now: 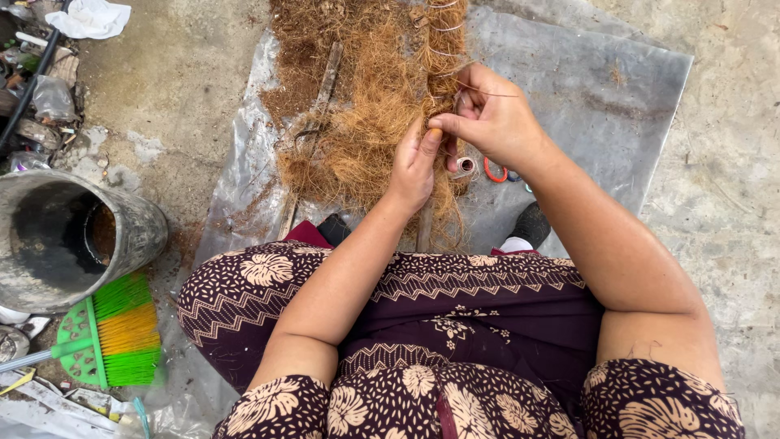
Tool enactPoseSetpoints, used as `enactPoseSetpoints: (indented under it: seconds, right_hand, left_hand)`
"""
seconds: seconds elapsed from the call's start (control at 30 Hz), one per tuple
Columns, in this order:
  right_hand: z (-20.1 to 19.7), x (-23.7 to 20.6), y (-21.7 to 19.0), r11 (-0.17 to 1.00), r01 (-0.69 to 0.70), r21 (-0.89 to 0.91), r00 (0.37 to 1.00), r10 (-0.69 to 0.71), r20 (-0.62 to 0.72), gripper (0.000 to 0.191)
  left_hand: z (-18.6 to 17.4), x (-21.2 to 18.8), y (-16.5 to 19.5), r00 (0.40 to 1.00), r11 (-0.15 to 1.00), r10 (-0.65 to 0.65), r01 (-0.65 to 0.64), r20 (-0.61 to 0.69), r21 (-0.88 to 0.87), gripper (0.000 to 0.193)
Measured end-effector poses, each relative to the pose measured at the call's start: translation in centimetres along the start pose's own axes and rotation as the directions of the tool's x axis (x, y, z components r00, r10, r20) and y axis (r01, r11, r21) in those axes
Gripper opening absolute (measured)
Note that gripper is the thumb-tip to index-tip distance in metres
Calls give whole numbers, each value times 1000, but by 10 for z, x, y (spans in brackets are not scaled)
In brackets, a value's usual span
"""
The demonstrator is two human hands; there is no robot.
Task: The person sits on a plastic sheet and wraps a bundle of brown fibrous material with white string. They repeatedly wind the string around the bundle, pull it tight, and adjust the bundle's position to maintain even tension.
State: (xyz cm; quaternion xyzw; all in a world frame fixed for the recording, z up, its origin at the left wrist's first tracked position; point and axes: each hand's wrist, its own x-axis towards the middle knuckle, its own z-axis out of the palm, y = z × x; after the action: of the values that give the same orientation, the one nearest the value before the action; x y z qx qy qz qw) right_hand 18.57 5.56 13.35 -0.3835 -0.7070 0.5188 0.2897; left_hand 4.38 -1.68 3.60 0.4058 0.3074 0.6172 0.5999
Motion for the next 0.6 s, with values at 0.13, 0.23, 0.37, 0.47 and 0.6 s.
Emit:
enactPoseSetpoints:
  seconds: [0.13, 0.23, 0.37, 0.47, 0.6]
  right_hand:
    - [-7, -3, 1, 989, -146, 32, 989, 146, 8, 35]
    - [-19, -3, -3, 978, -205, 38, 975, 208, -73, 28]
    - [-25, -6, -7, 983, -50, -174, 998, 57, 33, 19]
    - [-23, -10, -8, 943, 19, -332, 998, 3, 66, 15]
    - [-24, -7, -5, 971, 70, -230, 996, -55, 71, 13]
  left_hand:
    - [0, 0, 3, 1000, 1000, -12, 12, -15, -5, 54]
    - [-6, 0, 8, 999, 1000, 10, -11, -35, -23, 53]
    - [-10, 1, 14, 1000, 998, 21, -22, -16, -62, 53]
    - [-10, 1, 16, 999, 993, 3, 1, 34, -114, 55]
    - [-12, 0, 16, 998, 987, -22, 32, 67, -158, 58]
